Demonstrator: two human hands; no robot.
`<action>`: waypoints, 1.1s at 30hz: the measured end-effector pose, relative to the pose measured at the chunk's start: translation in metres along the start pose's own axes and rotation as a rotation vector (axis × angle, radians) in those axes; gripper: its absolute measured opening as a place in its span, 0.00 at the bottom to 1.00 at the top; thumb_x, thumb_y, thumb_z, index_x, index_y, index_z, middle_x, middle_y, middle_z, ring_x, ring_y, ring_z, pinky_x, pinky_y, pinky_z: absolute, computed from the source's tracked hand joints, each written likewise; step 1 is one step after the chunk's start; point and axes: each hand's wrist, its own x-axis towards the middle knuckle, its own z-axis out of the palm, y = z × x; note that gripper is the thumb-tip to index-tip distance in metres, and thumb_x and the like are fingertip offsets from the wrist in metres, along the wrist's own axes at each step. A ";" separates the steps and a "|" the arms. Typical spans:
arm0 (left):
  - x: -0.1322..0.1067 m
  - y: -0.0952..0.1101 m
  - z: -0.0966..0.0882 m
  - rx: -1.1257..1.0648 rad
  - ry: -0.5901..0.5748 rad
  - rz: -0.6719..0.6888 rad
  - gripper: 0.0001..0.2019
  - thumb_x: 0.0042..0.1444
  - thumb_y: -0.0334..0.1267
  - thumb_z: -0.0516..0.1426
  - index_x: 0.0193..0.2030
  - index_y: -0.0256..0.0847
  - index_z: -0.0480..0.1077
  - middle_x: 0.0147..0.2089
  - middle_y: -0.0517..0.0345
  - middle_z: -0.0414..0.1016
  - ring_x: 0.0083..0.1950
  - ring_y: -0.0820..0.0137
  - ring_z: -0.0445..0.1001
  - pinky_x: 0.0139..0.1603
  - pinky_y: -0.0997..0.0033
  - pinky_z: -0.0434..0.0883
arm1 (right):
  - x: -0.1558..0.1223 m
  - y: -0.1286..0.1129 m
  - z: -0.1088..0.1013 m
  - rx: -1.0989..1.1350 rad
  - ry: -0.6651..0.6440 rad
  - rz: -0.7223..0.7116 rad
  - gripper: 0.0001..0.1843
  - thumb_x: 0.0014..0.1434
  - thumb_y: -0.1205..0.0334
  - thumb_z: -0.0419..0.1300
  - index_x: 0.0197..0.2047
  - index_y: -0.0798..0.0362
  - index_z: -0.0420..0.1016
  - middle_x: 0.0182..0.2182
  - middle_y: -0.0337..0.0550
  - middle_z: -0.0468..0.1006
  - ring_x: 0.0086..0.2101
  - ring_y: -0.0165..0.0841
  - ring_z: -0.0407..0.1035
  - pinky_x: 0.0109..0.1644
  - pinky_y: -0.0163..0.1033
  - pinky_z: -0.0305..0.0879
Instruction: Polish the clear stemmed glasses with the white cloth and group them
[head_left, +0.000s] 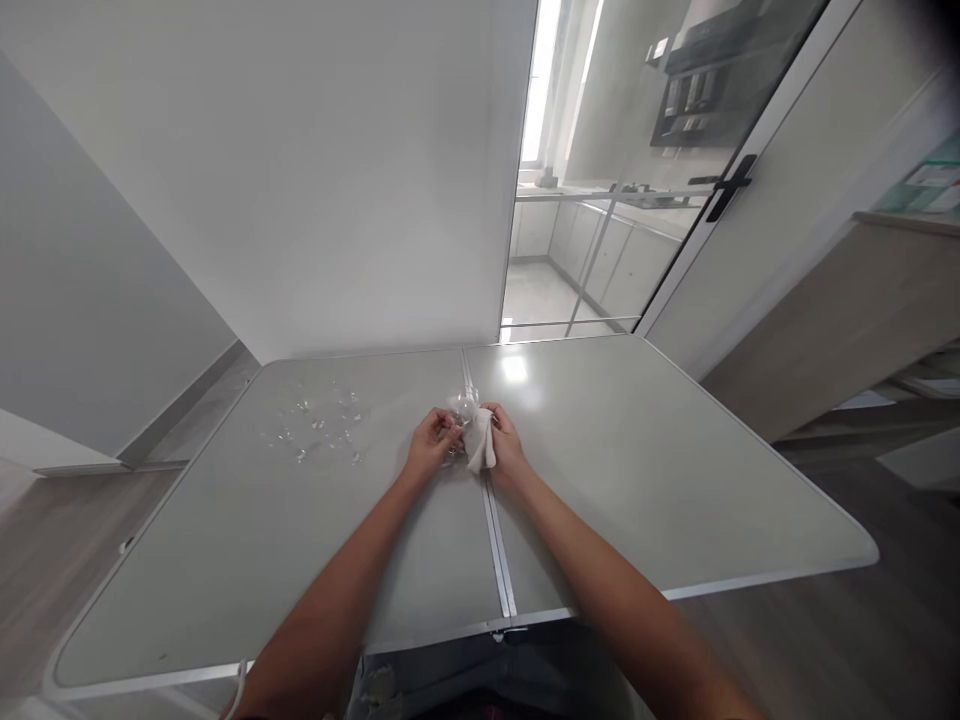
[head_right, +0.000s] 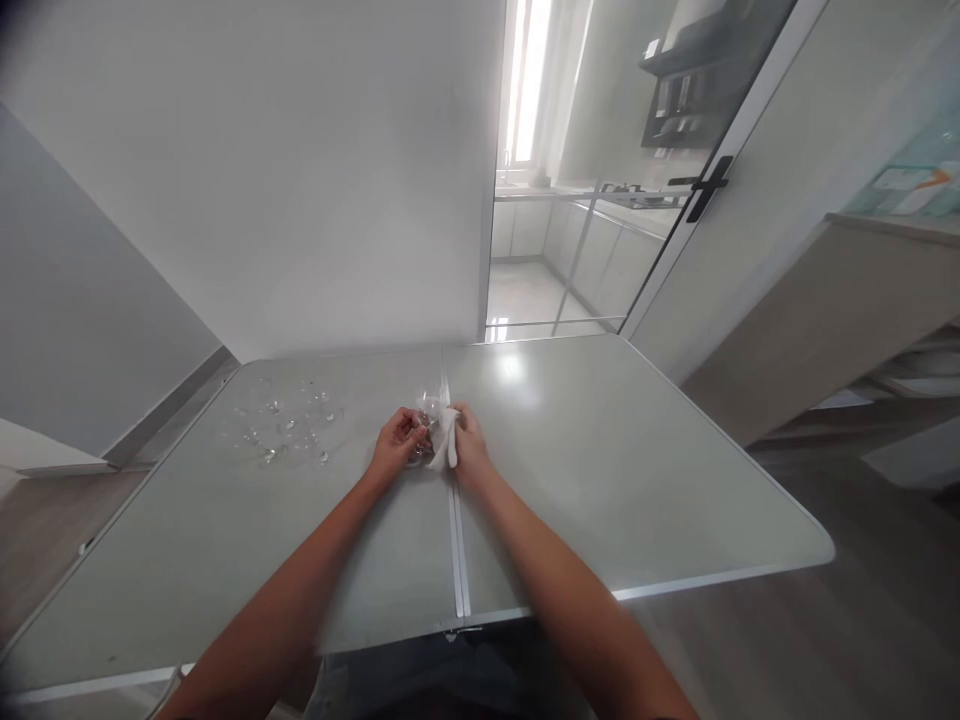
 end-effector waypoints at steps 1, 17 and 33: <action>0.000 -0.001 0.000 0.033 0.013 0.023 0.18 0.52 0.52 0.67 0.35 0.40 0.69 0.37 0.57 0.70 0.35 0.72 0.71 0.34 0.72 0.73 | -0.002 0.001 0.003 0.020 0.014 0.006 0.17 0.55 0.48 0.65 0.43 0.45 0.66 0.26 0.33 0.71 0.24 0.30 0.64 0.27 0.34 0.61; 0.000 -0.001 -0.009 -0.107 0.146 0.099 0.19 0.57 0.51 0.64 0.49 0.44 0.69 0.51 0.52 0.71 0.47 0.67 0.73 0.48 0.68 0.71 | -0.004 0.003 0.002 -0.029 -0.208 0.238 0.23 0.49 0.54 0.68 0.47 0.49 0.70 0.29 0.36 0.74 0.24 0.30 0.67 0.29 0.37 0.65; -0.003 0.009 -0.004 -0.338 0.014 0.018 0.29 0.56 0.54 0.65 0.59 0.42 0.65 0.58 0.40 0.76 0.55 0.58 0.78 0.57 0.56 0.73 | -0.010 -0.005 0.001 -0.226 -0.249 0.069 0.24 0.57 0.55 0.61 0.57 0.47 0.66 0.27 0.35 0.72 0.26 0.31 0.64 0.30 0.35 0.61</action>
